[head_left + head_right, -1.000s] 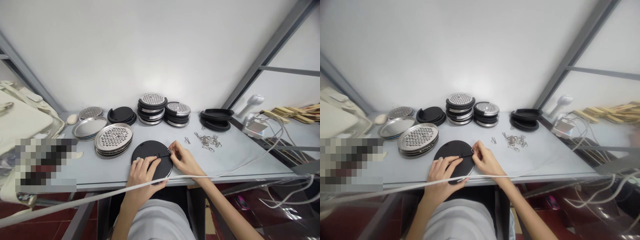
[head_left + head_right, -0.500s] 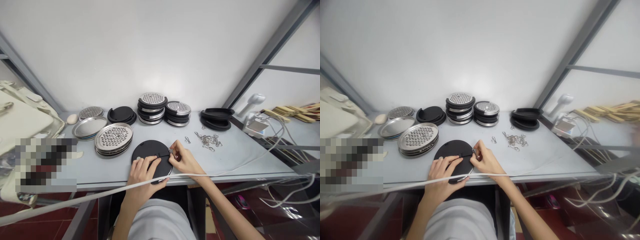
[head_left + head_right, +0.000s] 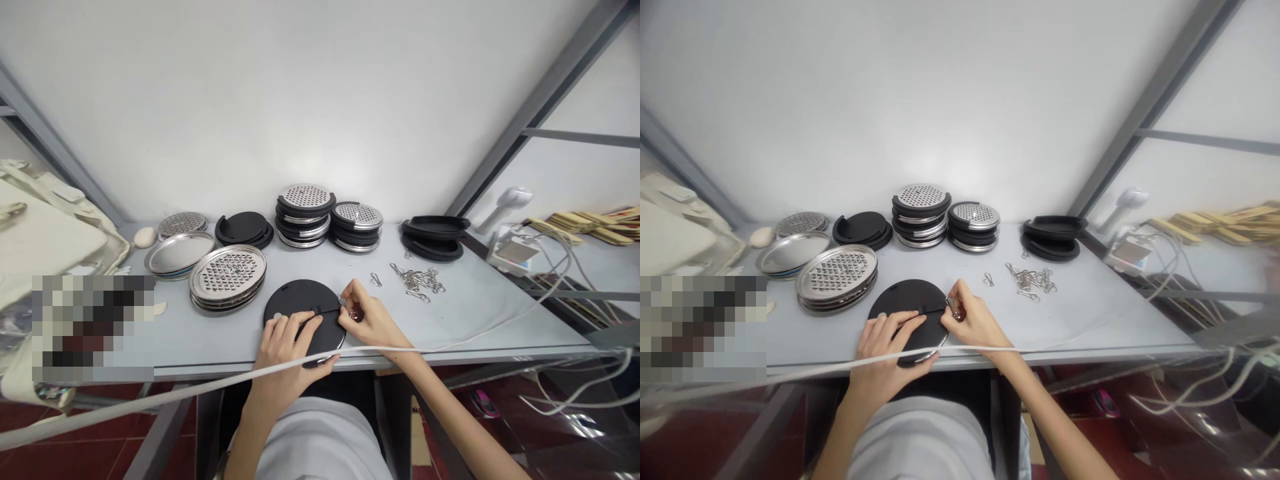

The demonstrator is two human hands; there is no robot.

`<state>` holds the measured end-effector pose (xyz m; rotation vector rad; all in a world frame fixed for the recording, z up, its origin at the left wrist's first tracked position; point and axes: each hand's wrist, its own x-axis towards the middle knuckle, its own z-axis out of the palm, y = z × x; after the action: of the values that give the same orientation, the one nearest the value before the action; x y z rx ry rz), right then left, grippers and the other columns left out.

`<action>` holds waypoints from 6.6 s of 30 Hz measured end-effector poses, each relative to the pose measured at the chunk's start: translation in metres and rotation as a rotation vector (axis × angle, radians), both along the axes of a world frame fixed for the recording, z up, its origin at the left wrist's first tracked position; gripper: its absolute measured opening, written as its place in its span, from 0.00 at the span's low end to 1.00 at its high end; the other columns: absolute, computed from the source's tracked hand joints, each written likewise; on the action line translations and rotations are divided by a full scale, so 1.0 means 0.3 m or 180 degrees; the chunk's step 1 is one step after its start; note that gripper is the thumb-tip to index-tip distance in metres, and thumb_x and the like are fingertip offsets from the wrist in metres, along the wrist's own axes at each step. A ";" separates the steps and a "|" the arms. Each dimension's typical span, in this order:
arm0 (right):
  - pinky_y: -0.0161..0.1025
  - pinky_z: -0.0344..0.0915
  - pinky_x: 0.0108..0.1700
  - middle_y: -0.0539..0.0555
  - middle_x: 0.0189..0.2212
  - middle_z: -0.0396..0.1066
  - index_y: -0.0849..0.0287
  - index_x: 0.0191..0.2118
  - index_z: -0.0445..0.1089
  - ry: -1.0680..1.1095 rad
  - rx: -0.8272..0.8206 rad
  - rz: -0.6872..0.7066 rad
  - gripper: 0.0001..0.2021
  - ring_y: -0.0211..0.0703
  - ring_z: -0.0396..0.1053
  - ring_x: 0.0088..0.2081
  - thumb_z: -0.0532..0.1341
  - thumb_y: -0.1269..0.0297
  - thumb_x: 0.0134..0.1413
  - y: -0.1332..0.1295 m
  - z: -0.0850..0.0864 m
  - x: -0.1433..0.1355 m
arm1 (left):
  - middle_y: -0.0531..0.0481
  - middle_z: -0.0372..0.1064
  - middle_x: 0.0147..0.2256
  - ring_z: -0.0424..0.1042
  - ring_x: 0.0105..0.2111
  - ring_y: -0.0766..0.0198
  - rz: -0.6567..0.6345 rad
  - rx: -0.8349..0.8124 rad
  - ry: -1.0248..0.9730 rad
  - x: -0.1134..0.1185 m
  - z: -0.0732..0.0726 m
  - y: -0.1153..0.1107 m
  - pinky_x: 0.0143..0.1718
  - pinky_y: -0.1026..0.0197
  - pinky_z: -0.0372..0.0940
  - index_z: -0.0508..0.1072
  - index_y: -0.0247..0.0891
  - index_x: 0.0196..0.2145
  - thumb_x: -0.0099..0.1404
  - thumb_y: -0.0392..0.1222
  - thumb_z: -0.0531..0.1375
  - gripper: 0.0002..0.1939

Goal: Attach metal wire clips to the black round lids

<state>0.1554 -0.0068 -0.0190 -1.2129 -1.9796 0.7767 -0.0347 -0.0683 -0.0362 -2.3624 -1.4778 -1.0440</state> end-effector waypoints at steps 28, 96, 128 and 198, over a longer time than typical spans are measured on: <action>0.32 0.55 0.29 0.43 0.22 0.54 0.56 0.34 0.54 0.0043 -0.0044 0.0067 0.06 0.35 0.55 0.24 0.54 0.69 0.50 -0.004 0.009 -0.003 | 0.46 0.72 0.44 0.68 0.40 0.57 0.0017 0.0001 0.0026 0.002 0.006 -0.003 0.49 0.51 0.59 0.72 0.39 0.48 0.60 0.52 0.62 0.21; 0.31 0.54 0.26 0.41 0.21 0.52 0.55 0.38 0.53 0.0009 -0.0007 -0.0047 0.07 0.34 0.53 0.21 0.54 0.68 0.53 -0.012 -0.007 -0.006 | 0.48 0.71 0.45 0.68 0.42 0.56 -0.0022 -0.0014 -0.0051 0.000 -0.005 0.000 0.51 0.51 0.56 0.71 0.40 0.49 0.59 0.51 0.63 0.22; 0.31 0.52 0.27 0.41 0.20 0.49 0.55 0.39 0.53 -0.0012 -0.0113 0.0097 0.06 0.33 0.51 0.22 0.52 0.67 0.55 -0.014 0.003 -0.008 | 0.47 0.73 0.44 0.69 0.40 0.56 0.0051 0.0140 -0.0006 0.003 0.000 0.003 0.49 0.51 0.59 0.73 0.40 0.47 0.60 0.52 0.62 0.20; 0.34 0.54 0.29 0.45 0.22 0.57 0.56 0.32 0.55 -0.0038 -0.0064 -0.0077 0.11 0.36 0.57 0.24 0.47 0.58 0.65 -0.008 -0.002 -0.005 | 0.46 0.72 0.44 0.69 0.40 0.56 0.0059 0.0124 -0.0014 0.005 -0.007 0.005 0.48 0.51 0.59 0.72 0.39 0.47 0.60 0.52 0.62 0.20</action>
<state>0.1540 -0.0092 -0.0197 -1.2537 -1.9673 0.7806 -0.0332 -0.0669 -0.0382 -2.3171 -1.4644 -1.0643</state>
